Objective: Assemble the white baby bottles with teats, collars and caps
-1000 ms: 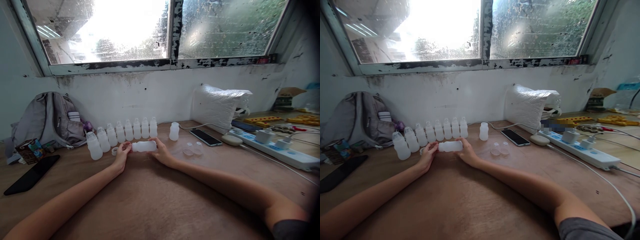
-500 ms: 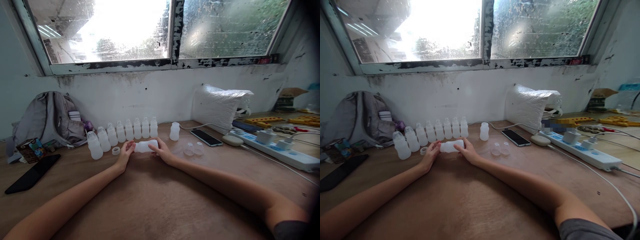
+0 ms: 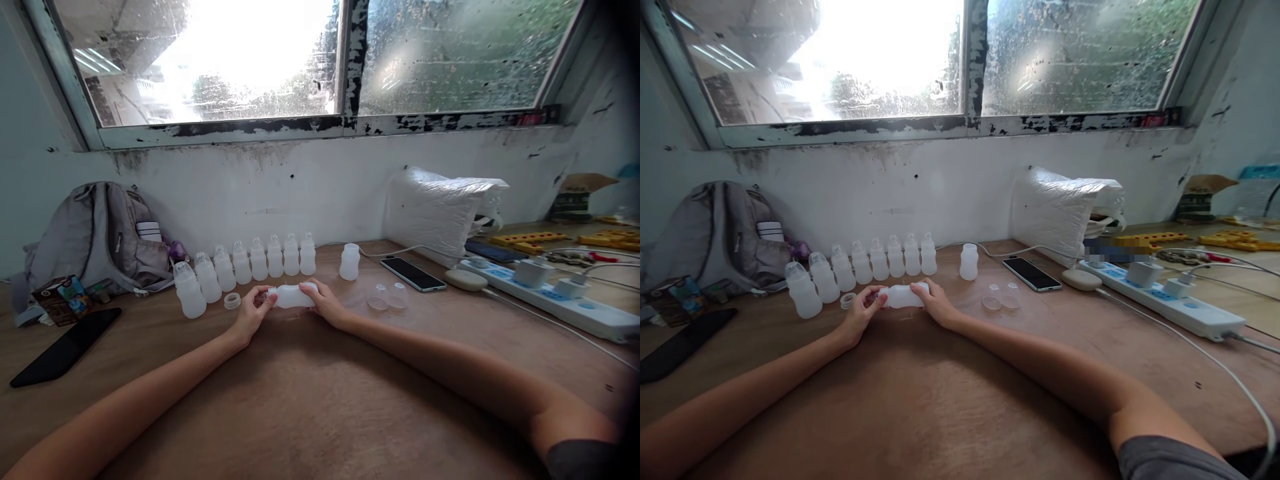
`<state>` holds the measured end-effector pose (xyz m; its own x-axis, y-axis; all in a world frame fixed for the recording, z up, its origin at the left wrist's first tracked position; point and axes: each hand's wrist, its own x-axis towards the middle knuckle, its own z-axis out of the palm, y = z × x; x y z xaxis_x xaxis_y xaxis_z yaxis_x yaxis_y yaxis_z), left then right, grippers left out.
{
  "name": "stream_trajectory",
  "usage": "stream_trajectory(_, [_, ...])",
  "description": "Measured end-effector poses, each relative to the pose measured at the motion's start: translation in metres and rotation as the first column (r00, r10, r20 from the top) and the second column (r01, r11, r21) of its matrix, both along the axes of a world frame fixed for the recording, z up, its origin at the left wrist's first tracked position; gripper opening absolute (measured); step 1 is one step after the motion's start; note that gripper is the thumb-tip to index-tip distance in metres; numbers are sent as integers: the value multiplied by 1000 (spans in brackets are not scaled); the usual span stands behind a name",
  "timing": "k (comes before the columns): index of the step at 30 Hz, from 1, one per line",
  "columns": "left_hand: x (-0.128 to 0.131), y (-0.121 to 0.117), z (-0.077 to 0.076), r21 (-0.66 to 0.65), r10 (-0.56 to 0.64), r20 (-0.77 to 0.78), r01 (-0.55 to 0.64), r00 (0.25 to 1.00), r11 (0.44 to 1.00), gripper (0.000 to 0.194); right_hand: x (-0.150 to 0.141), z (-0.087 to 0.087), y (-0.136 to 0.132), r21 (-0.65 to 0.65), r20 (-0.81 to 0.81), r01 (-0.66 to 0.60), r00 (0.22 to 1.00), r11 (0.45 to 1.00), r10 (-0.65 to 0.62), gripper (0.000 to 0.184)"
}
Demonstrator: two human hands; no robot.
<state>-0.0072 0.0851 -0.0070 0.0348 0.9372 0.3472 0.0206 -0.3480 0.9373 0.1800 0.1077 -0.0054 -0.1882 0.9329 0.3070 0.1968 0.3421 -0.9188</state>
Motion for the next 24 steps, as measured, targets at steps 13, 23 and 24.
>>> stream_trajectory(13, [-1,4,0,29,-22,156,18,988,999,58,1,-1,-1,-23,-92,-115,989,993,113,31])
stream_trajectory(23, [3,-5,8,106,-253,-47,257,966,961,32,-1,4,-15,228,329,-382,896,896,298,39])
stream_trajectory(24, [3,-7,8,107,-278,-63,284,958,953,32,-2,4,-16,239,345,-404,886,883,312,38])
